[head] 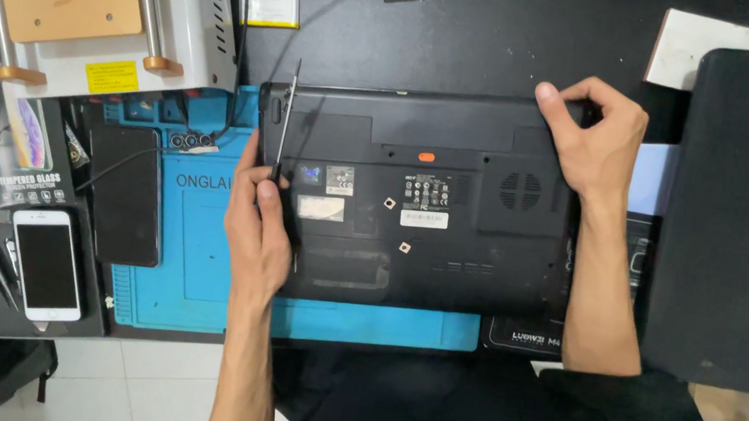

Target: The person uses a screwdriver to remove screws from the bottom of a black Acer laptop. They then remove the optical drive, flip the laptop over, and proceed to unscrew the bottom panel of a second laptop.

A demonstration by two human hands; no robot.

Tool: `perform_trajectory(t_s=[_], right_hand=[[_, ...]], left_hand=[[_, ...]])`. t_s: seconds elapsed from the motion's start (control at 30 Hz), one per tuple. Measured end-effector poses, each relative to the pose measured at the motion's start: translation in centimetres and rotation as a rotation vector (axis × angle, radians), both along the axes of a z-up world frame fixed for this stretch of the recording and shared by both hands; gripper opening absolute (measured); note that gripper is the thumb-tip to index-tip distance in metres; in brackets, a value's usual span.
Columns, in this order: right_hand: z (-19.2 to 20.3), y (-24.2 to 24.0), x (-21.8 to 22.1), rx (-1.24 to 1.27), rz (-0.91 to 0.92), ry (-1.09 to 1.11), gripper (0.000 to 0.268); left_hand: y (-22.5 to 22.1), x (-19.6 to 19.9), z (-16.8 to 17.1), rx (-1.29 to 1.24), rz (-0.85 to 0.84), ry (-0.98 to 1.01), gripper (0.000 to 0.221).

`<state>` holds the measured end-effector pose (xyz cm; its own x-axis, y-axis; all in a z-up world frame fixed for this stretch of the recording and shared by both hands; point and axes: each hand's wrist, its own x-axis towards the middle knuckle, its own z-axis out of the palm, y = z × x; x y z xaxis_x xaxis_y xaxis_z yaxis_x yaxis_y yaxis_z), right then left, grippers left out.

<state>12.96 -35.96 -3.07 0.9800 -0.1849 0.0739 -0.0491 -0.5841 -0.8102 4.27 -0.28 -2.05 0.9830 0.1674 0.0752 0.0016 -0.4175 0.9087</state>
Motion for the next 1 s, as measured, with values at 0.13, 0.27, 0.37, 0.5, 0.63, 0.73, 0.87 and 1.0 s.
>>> perform_trajectory(t_s=[0.13,0.27,0.37,0.5,0.63,0.73,0.87,1.0], right_hand=[[-0.7,-0.2,0.7,0.013,-0.048,0.017,0.037],[-1.6,-0.4,0.4,0.067,-0.048,0.006,0.038],[-1.4,-0.8,1.4,0.074,-0.038,-0.052,0.038],[-2.6,-1.2,1.9,-0.023,-0.007,-0.096,0.038],[-2.1,-1.0,1.4,-0.057,0.015,-0.115,0.027],[-2.0,-1.3,0.5,-0.255,0.137,-0.254,0.022],[1.6,0.7,-0.7,-0.315,0.337,-0.339,0.029],[4.9,4.1,-2.4,-0.078,0.816,-0.191,0.053]], left_hand=[[0.3,0.1,-0.3,-0.007,0.049,0.038,0.030],[1.0,-0.3,-0.5,-0.085,0.000,-0.012,0.031],[0.7,0.6,-0.1,-0.101,0.027,0.003,0.031],[0.4,1.3,0.7,-0.007,0.018,0.024,0.031],[0.5,1.4,4.0,0.091,-0.001,0.065,0.034],[1.1,0.7,7.6,0.261,-0.134,-0.093,0.033],[0.7,0.8,13.8,0.638,-0.443,-0.122,0.012],[0.2,0.5,16.8,0.857,-0.730,-0.194,0.015]])
